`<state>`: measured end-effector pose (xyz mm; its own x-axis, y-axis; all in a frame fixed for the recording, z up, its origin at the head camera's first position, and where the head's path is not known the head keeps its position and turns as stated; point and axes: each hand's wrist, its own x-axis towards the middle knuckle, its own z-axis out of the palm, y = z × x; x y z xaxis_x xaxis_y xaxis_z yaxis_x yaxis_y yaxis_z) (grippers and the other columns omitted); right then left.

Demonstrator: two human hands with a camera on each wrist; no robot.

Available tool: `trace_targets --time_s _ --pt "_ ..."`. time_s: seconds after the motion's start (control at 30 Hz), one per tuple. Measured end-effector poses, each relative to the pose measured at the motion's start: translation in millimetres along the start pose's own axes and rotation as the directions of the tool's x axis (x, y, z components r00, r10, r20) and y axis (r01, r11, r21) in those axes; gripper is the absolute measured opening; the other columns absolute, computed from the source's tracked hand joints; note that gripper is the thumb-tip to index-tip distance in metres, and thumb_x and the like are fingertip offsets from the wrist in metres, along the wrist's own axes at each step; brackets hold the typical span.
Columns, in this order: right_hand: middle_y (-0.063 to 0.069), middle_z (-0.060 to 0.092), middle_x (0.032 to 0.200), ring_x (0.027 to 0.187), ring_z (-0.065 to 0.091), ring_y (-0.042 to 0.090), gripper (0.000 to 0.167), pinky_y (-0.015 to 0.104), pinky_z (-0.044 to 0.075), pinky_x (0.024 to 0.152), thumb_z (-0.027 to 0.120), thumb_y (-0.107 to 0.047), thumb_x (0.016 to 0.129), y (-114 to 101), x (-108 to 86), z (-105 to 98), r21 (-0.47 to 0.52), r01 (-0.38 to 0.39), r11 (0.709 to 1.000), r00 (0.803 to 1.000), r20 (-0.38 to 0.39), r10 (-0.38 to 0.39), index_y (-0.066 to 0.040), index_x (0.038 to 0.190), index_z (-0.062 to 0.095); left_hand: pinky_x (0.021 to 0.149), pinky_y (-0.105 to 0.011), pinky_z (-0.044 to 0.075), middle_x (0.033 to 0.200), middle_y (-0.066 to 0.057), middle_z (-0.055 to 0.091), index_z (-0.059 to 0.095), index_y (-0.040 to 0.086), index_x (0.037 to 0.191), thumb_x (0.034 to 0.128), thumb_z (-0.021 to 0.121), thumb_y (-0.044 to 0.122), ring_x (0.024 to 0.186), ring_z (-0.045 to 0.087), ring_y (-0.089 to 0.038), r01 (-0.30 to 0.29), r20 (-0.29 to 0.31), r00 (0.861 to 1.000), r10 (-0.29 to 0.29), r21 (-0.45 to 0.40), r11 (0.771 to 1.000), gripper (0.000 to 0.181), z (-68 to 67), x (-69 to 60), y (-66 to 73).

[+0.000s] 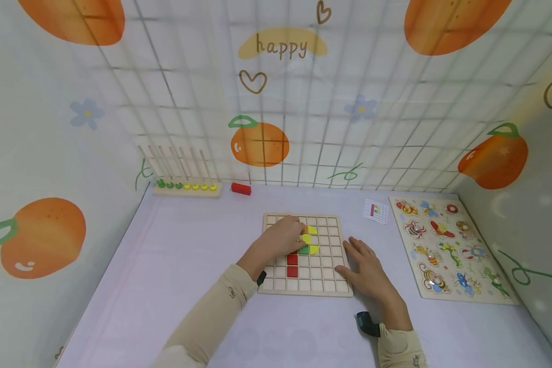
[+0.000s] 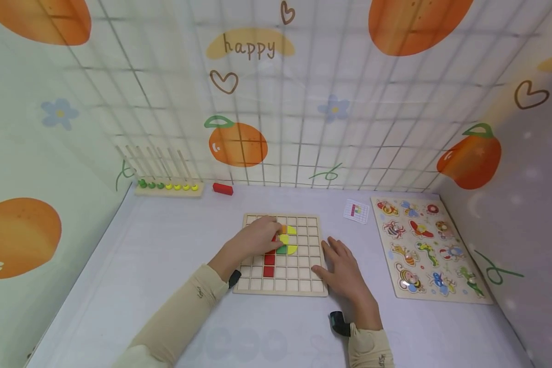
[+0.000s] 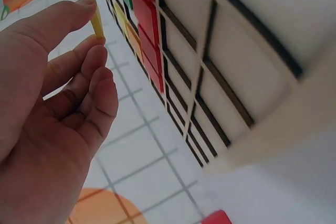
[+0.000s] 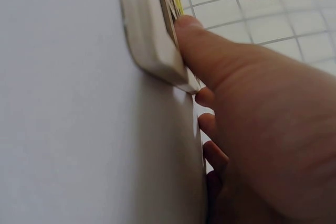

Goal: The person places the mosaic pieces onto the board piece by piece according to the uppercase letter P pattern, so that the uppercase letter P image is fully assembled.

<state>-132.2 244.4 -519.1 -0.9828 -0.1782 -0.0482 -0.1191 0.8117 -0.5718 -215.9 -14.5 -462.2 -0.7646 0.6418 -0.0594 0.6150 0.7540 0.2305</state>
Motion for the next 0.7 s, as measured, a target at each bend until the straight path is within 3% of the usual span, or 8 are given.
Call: trace_targets --time_s 0.1,0.33,0.53,0.7 --pt "0.022 0.027 0.166 0.154 0.016 0.047 0.080 0.072 0.021 0.118 0.072 -0.040 0.094 -1.7 -0.4 -1.7 0.004 -0.003 1.000 1.000 0.004 0.003 -0.003 0.156 0.038 0.087 -0.027 0.054 0.102 -0.001 0.069 0.074 0.008 0.108 0.0953 0.072 0.033 0.096 0.061 -0.015 0.003 0.007 1.000 -0.003 0.006 1.000 0.027 4.0 5.1 4.0" --pt "0.021 0.026 0.166 0.154 0.016 0.047 0.080 0.071 0.021 0.118 0.072 -0.040 0.094 1.8 0.1 1.0 0.009 0.012 1.000 1.000 -0.002 -0.012 -0.004 0.157 0.038 0.076 -0.024 0.050 0.092 -0.001 0.064 0.072 0.008 0.097 0.0959 0.070 0.026 0.085 0.054 -0.013 0.016 -0.012 1.000 -0.015 0.006 1.000 0.018 8.2 12.5 13.0" --pt "0.021 0.027 0.166 0.154 0.017 0.047 0.080 0.071 0.022 0.119 0.072 -0.041 0.094 3.2 0.6 3.4 0.009 0.014 1.000 1.000 -0.005 -0.014 -0.004 0.157 0.038 0.076 -0.022 0.050 0.096 -0.002 0.065 0.073 0.007 0.102 0.0968 0.070 0.027 0.088 0.056 -0.013 0.035 -0.020 0.999 -0.034 0.052 0.998 0.021 13.6 14.9 15.0" --pt "0.021 0.027 0.166 0.154 0.017 0.047 0.081 0.071 0.022 0.118 0.072 -0.041 0.093 3.9 1.5 2.3 0.010 0.013 1.000 1.000 -0.006 -0.013 -0.004 0.156 0.038 0.075 -0.022 0.051 0.099 -0.003 0.066 0.073 0.007 0.106 0.0968 0.071 0.029 0.089 0.055 -0.013 0.056 -0.019 0.998 -0.055 0.039 0.998 0.024 13.8 16.7 15.4"
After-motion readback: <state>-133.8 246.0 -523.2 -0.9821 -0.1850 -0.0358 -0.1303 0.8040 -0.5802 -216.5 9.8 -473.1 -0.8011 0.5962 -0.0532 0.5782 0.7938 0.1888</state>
